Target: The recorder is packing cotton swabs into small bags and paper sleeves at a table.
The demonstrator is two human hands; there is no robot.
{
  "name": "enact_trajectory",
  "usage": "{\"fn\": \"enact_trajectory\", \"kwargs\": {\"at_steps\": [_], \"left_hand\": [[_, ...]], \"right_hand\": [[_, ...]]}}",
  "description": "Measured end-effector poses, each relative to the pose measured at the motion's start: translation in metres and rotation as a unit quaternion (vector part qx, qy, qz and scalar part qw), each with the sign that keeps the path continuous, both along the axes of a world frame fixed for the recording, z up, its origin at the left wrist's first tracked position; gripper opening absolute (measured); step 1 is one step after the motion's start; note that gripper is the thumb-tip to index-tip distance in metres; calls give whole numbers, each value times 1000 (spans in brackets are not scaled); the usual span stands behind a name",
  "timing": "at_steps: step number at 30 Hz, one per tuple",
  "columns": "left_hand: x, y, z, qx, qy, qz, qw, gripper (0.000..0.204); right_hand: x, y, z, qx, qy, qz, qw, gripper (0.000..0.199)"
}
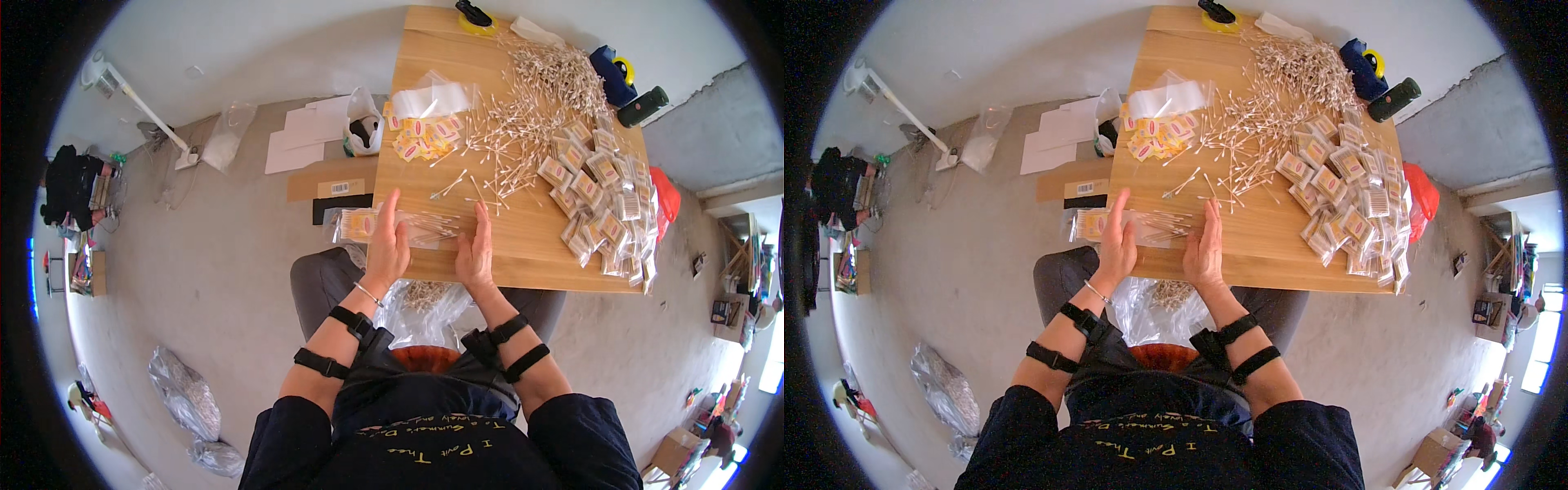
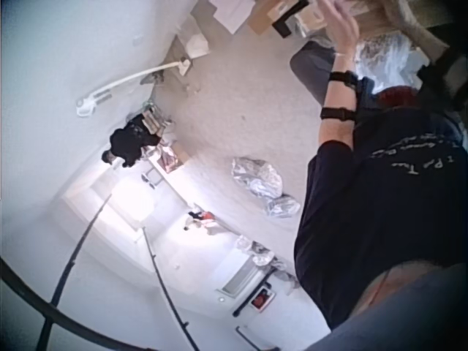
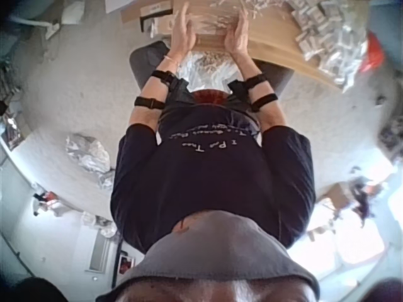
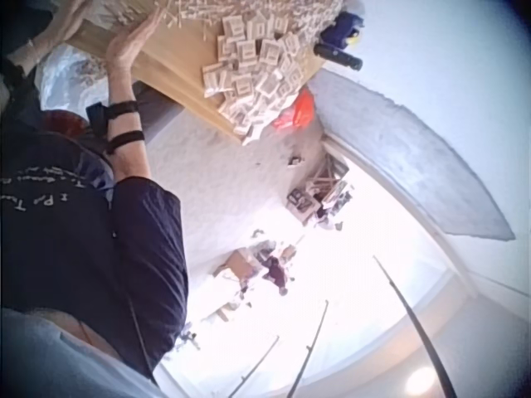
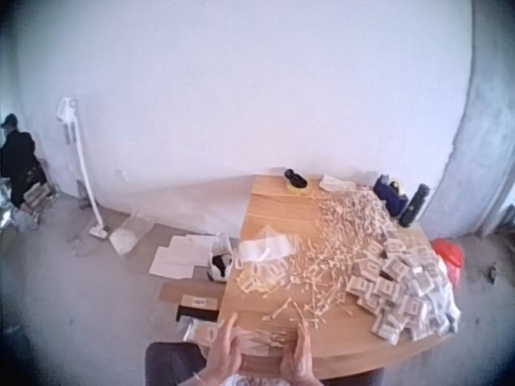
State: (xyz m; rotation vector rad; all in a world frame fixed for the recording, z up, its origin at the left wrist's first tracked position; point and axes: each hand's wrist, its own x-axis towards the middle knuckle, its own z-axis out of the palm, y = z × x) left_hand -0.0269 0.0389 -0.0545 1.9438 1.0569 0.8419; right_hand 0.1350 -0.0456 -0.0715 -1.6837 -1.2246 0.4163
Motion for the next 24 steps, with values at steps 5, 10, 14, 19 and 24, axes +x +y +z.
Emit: {"fn": "enact_trajectory", "kwargs": {"at_steps": [5,10,14,19,24], "left_hand": [[11,-2,-15,11,-73,-14,997,50],[17,-9,-15,0,-83,-58,995,52],[19,-5,-16,-13,-91,-64,994,51],[28,-4,-8,-20,-94,-2,995,48],[34,-8,-13,-21,-108,-18,994,47]], "right_hand": [[-15,9,-5,39,72,-3,997,63],[-17,7,1,-2,-112,-8,994,53],[0,7,-4,-30,-98,26,994,47],[8,12,-7,5,-85,-14,996,36],[-1,17,-10,36,-1,-38,999,35]]}}
